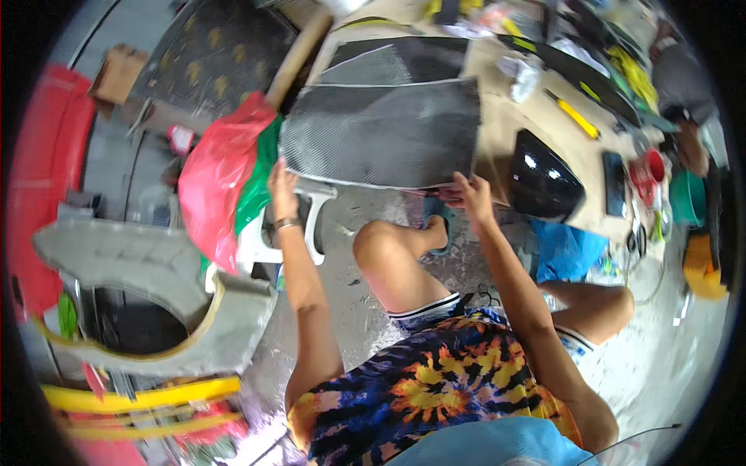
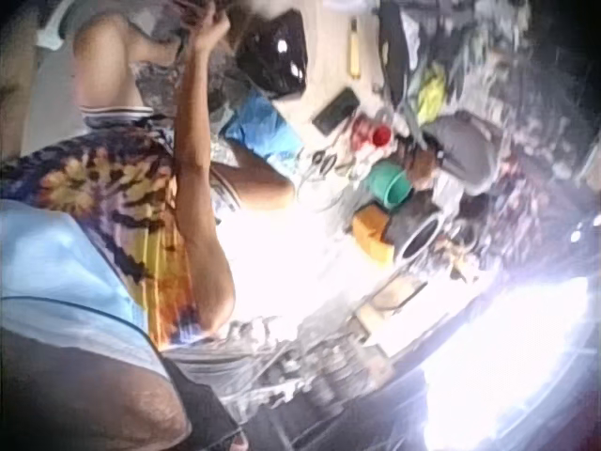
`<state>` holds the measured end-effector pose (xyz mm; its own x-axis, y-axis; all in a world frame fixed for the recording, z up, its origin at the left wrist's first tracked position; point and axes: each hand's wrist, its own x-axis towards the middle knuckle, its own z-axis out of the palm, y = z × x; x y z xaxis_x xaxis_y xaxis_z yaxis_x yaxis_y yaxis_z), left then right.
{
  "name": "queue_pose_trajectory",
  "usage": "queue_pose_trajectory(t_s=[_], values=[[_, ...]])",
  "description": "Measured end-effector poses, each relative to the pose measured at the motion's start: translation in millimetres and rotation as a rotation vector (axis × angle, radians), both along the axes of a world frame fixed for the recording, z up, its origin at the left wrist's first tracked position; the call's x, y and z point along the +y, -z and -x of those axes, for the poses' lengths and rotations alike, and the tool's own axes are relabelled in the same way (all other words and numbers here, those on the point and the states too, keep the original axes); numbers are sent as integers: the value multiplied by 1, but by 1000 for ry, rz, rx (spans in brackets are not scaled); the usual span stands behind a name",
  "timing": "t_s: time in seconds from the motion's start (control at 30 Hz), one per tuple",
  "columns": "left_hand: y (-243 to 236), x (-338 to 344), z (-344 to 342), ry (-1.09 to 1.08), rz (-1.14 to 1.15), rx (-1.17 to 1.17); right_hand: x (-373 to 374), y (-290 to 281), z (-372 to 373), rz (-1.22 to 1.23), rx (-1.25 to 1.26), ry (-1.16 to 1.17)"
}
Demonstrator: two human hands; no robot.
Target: The person cuts a carbon fiber sheet using scissors, aligns the sheet with another person, and smooths the carbon fiber sheets on the table by hand.
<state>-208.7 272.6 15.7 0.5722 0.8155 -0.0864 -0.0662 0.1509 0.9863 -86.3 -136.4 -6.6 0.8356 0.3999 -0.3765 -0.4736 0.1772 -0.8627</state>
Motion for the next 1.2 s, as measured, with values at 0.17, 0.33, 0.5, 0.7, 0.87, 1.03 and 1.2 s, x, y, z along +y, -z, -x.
queue_pose_trajectory(t_s=[0.17, 0.33, 0.5, 0.7, 0.87, 1.03, 1.2], values=[[23, 7, 10, -150, -168, 38, 11, -8, 11, 30, -16, -78], [15, 16, 6, -274, -19, -38, -2, -7, 7, 6, 65, -25], [13, 11, 13, -332, -27, 18, -3, -12, 13, -6, 90, -7], [20, 9, 23, -293, 10, 48, -11, 6, 18, -10, 119, -1], [27, 2, 33, -213, -7, 71, -17, 16, 19, -4, 113, 37], [-18, -32, 48, -390, -671, 408, -26, 0, 23, 152, 167, -69], [-44, -96, -8, 18, -1065, 403, -46, -10, 31, 205, 68, -106]])
